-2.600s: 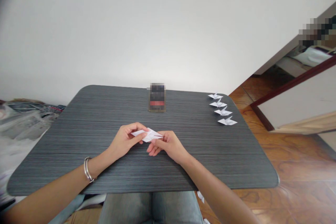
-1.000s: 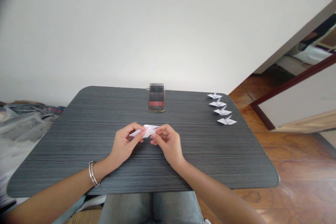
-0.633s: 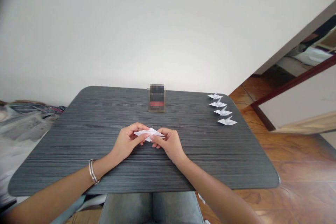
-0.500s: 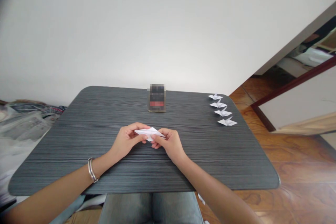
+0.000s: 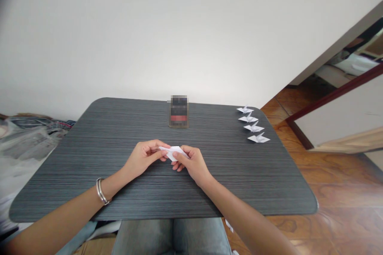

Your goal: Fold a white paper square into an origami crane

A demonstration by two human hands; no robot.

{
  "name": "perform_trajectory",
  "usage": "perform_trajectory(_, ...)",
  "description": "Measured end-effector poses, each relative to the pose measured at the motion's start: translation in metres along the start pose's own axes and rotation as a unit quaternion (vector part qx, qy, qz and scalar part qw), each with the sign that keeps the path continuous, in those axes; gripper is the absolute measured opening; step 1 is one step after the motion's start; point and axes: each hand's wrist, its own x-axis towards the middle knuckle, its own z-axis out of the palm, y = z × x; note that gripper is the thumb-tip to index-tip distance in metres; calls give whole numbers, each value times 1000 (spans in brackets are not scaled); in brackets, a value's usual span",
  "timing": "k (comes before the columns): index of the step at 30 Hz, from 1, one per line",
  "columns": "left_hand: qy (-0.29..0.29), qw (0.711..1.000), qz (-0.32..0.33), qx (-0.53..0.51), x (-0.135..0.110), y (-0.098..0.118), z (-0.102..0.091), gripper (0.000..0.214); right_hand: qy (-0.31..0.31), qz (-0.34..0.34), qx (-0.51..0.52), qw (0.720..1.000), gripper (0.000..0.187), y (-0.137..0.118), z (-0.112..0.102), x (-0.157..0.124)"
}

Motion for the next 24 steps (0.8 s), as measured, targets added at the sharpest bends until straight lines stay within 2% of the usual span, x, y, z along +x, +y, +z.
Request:
perform_trajectory(4,-41,999,6,-28,0,2,-1,21,-6,-1,13,1000,26,-1,-1,-1)
perform_trajectory(10,-70,996,0,-52,1,1,-5,22,-12,1,16,1000,26,-1,-1,-1)
perform_trajectory(24,-81,996,11,-22,1,8,-10,16,-53,39,57,996,27,-4,-3,-3)
